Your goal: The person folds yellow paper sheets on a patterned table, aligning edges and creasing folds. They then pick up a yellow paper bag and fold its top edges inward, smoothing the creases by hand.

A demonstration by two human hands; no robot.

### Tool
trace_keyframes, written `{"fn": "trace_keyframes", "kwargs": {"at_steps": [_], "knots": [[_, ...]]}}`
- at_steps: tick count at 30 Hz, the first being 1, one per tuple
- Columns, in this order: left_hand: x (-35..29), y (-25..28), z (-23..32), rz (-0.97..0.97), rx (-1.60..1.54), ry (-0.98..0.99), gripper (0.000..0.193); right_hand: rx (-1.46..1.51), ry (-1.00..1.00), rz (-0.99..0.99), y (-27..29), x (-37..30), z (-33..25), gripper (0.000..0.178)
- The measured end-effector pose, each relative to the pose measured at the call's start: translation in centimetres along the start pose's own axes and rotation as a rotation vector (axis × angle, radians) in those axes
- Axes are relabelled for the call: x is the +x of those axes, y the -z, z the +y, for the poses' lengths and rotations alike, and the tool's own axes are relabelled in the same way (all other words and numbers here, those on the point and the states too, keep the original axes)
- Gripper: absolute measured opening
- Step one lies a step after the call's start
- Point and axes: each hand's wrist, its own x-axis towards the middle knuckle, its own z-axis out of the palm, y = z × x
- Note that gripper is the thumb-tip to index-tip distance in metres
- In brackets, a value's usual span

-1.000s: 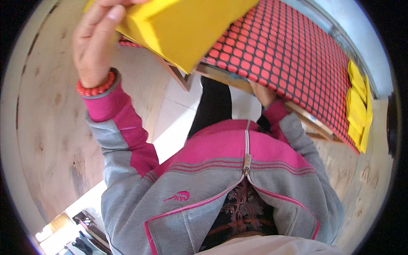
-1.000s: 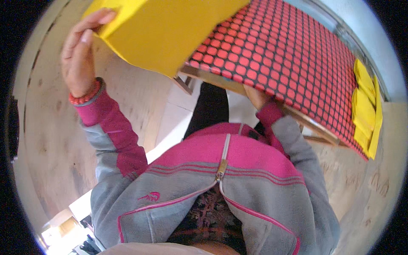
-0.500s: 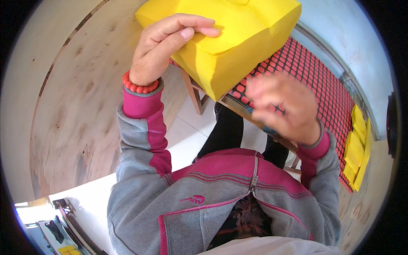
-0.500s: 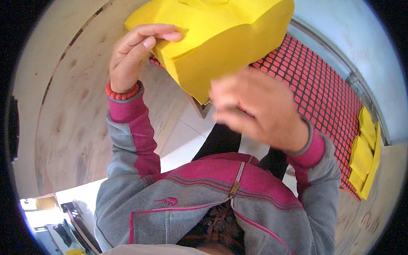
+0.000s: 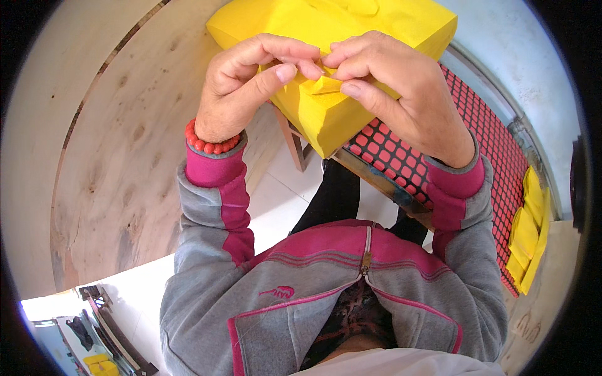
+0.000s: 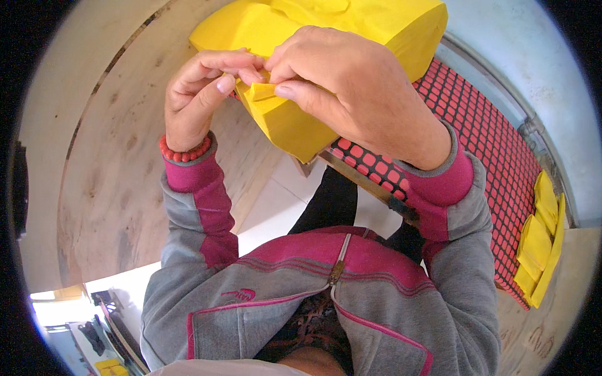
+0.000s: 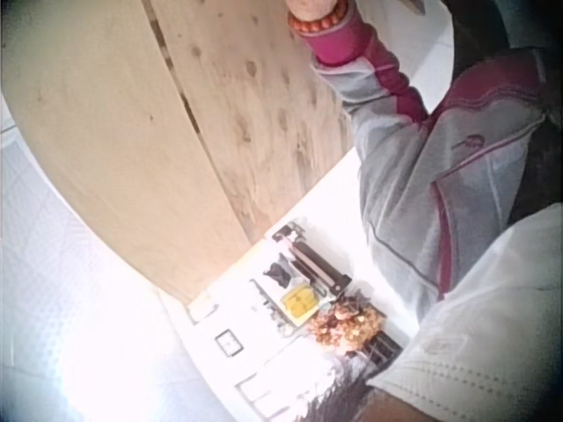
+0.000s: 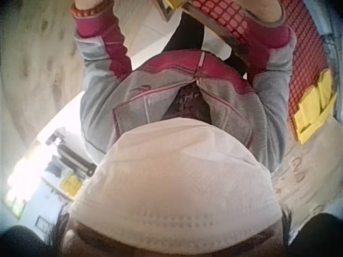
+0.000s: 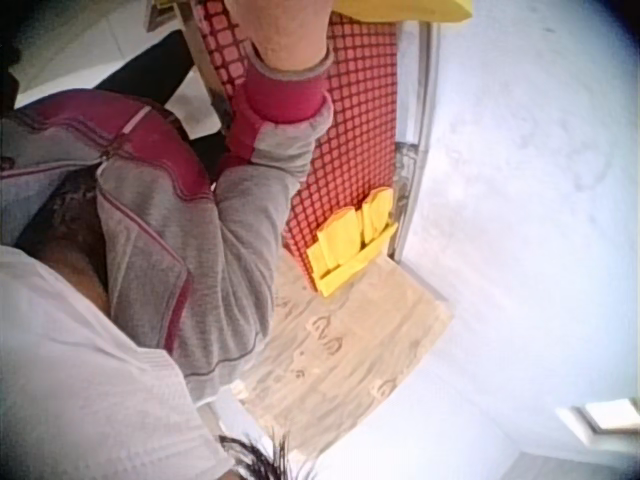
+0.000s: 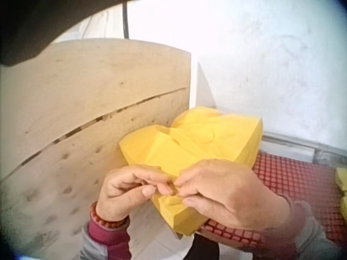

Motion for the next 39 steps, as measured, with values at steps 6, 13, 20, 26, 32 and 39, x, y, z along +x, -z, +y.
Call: {"fn": "trace_keyframes", "kwargs": {"at_steps": [6,13,20,26,32,39], "knots": [[0.5,0.0,-0.8,-0.015,0.053,-0.155,0.022,0.031,-0.024,0.065,-0.6,0.0,-0.3,0.008],[0.1,0.3,-0.9,-0.009,0.067,-0.139,0.017,0.011,0.008,0.111,-1.1,-0.3,-0.3,0.008],[0.1,0.3,-1.0,0.000,0.085,-0.120,0.017,-0.002,-0.037,0.161,-1.9,-0.4,-0.4,0.008],[0.1,0.2,-0.8,-0.005,0.096,-0.125,0.017,0.012,-0.046,0.169,-2.0,-0.6,-0.5,0.006],[0.2,0.2,-0.9,-0.004,0.103,-0.126,0.016,0.090,-0.053,0.166,-1.9,-0.6,-0.4,0.006],[0.3,0.1,-0.9,-0.011,0.085,-0.127,0.016,0.163,-0.066,0.139,-1.4,-0.6,-0.2,0.007]]}}
